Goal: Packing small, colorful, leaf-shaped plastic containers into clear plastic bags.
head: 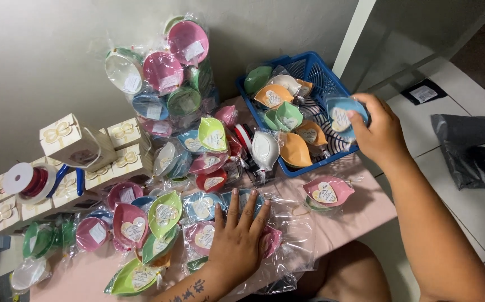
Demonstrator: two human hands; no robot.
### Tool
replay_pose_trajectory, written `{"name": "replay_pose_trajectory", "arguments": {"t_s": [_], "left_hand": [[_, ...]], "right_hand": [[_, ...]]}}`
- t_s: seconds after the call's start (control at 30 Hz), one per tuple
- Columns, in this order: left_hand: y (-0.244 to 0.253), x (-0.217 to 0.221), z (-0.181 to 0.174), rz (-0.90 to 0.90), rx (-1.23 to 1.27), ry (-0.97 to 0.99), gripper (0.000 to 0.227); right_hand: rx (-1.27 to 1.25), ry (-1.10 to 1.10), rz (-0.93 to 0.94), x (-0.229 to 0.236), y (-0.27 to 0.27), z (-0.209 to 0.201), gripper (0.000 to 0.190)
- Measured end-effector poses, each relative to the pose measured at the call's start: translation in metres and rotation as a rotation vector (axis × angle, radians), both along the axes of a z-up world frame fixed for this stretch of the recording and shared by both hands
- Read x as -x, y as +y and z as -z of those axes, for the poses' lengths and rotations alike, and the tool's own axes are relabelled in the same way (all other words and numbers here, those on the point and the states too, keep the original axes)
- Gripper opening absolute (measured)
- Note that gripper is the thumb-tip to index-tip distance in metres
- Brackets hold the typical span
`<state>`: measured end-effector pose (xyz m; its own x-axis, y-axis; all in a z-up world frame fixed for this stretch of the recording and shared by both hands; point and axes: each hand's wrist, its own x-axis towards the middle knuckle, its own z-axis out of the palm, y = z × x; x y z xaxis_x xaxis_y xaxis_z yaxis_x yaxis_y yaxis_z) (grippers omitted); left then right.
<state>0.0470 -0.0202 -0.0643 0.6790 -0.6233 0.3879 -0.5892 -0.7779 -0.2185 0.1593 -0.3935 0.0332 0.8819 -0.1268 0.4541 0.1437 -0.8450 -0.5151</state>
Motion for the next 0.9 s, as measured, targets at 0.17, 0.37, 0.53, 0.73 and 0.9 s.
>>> {"name": "replay_pose_trajectory", "arguments": {"t_s": [0.17,0.37,0.53,0.73,0.9], "left_hand": [[-0.003,-0.002,-0.019,-0.001,0.013,0.228,0.067],[-0.003,-0.001,-0.047,0.013,0.060,0.646,0.071],[0.002,-0.002,-0.065,0.009,0.057,0.828,0.079],[0.008,-0.006,-0.046,-0.002,0.086,0.735,0.077],[0.018,0.008,-0.065,0.078,0.336,0.596,0.063]], "right_hand": [[-0.383,0.318,0.003,0.092,0.043,-0.029,0.058],[-0.605,0.330,0.017,0.189,0.031,0.056,0.043],[-0.655,0.355,0.032,0.222,0.048,0.099,0.028],[-0.663,0.381,-0.011,0.220,0.092,0.106,0.041],[0.105,0.056,-0.017,0.201,0.097,0.140,0.044]]}}
